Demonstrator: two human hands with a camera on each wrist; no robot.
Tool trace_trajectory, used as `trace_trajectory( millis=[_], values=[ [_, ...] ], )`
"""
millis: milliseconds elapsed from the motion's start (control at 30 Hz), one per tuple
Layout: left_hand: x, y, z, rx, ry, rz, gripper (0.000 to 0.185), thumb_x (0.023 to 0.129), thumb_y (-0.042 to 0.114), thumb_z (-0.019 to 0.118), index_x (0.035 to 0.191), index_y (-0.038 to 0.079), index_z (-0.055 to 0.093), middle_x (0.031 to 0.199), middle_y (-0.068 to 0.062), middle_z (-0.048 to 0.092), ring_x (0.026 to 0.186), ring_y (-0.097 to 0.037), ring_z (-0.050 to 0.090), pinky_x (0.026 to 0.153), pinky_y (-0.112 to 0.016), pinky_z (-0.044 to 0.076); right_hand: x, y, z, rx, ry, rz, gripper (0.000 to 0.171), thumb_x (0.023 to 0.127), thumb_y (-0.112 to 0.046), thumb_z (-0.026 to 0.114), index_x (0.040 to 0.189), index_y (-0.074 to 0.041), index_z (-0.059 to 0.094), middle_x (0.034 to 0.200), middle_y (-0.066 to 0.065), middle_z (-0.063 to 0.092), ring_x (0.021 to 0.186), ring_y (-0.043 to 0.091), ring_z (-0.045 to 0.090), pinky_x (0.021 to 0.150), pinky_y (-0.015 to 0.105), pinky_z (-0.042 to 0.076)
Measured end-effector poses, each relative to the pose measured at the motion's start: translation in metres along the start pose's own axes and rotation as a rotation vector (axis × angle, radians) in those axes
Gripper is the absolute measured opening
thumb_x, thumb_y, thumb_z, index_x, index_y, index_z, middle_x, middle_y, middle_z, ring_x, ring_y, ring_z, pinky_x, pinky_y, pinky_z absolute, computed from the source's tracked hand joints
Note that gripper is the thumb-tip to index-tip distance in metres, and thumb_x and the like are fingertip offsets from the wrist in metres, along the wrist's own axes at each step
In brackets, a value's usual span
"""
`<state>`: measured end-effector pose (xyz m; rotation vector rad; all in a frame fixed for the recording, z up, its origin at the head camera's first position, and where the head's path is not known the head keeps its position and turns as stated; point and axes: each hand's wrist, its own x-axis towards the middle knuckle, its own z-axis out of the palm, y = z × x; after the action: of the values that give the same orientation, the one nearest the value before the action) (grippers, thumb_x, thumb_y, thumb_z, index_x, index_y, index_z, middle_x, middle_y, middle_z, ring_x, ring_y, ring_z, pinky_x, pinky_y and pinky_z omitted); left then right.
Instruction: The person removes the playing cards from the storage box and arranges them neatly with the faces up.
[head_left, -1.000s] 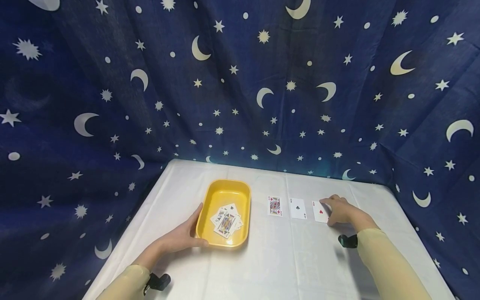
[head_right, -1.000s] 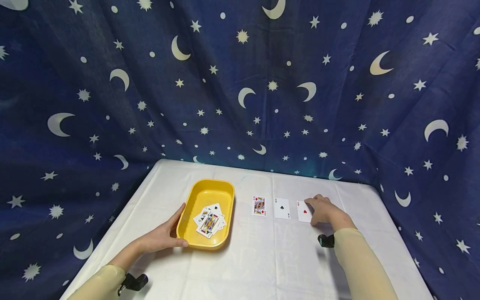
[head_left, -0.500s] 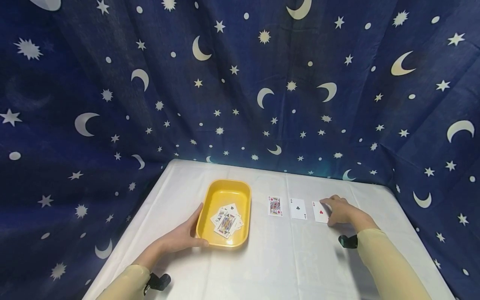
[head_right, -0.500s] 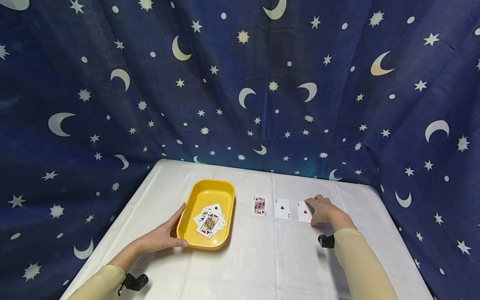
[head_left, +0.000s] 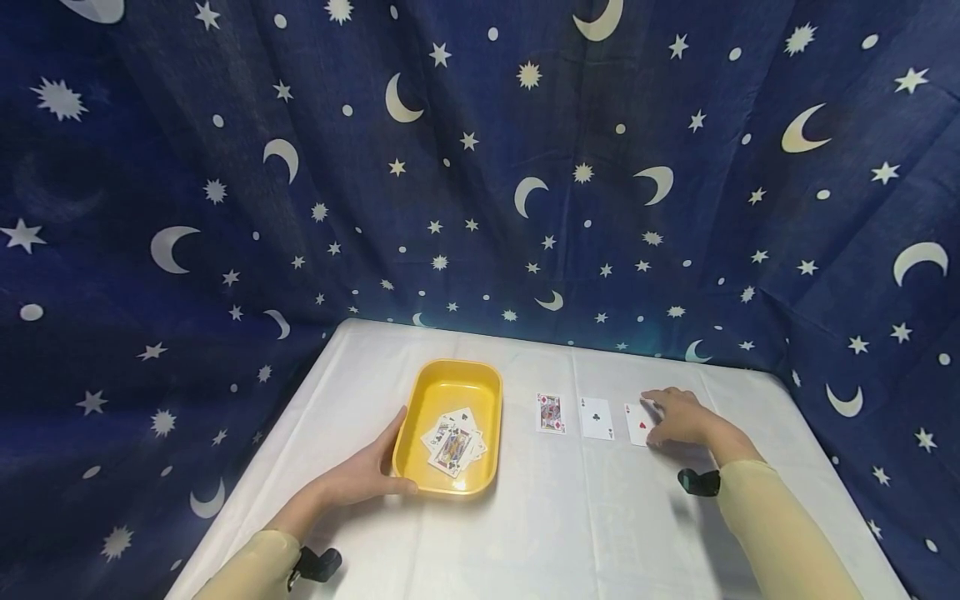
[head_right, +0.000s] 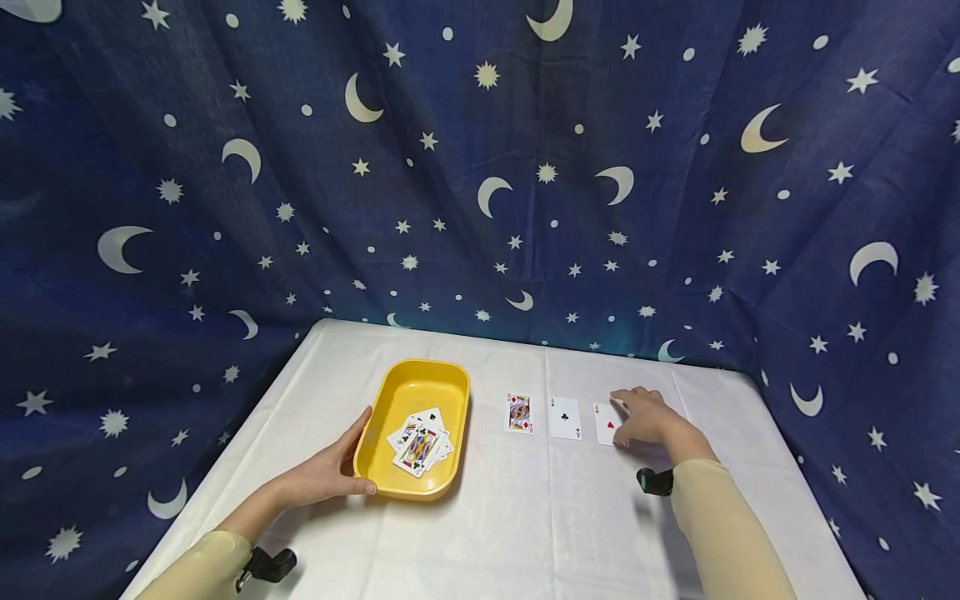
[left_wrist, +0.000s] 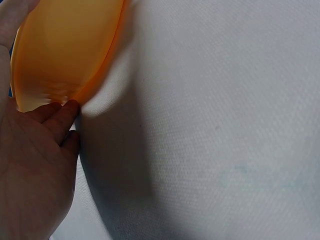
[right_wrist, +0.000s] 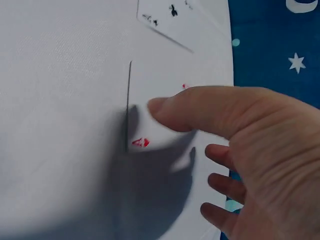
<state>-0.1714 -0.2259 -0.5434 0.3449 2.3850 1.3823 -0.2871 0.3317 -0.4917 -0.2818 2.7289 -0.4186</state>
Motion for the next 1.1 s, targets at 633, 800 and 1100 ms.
trace_trajectory(
  millis=[633, 800, 1100],
  values=[
    [0.000, -0.001, 0.001, 0.019, 0.008, -0.025, 0.130, 0.078, 0.045, 0.089, 0.165, 0.029, -0.005, 0.172, 0.002, -0.003, 0.157, -0.023, 0.001, 0.123, -0.051, 0.013, 0.014, -0.139, 0.032, -0.077, 0.369, -0.278, 0.082, 0.086, -0.054, 0.076, 0.146, -0.001, 0.054, 0.143, 0.021, 0.054, 0.135, 0.039, 0.044, 0.112, 0.060, 0.037],
    [-0.001, 0.000, 0.001, 0.023, 0.008, -0.019, 0.130, 0.078, 0.045, 0.089, 0.165, 0.028, -0.005, 0.172, 0.002, -0.004, 0.156, -0.023, 0.001, 0.123, -0.051, 0.013, 0.012, -0.183, 0.049, -0.058, 0.349, -0.351, 0.083, 0.085, -0.058, 0.076, 0.147, -0.008, 0.055, 0.141, 0.013, 0.055, 0.134, 0.032, 0.045, 0.113, 0.054, 0.039],
    [-0.001, 0.000, 0.001, 0.018, 0.012, -0.008, 0.130, 0.077, 0.044, 0.089, 0.165, 0.029, -0.004, 0.172, 0.001, -0.002, 0.157, -0.024, 0.002, 0.123, -0.053, 0.012, 0.009, -0.239, 0.075, -0.111, 0.274, -0.443, 0.089, 0.079, -0.064, 0.078, 0.145, -0.008, 0.058, 0.136, 0.006, 0.057, 0.129, 0.024, 0.045, 0.111, 0.044, 0.039]
  ],
)
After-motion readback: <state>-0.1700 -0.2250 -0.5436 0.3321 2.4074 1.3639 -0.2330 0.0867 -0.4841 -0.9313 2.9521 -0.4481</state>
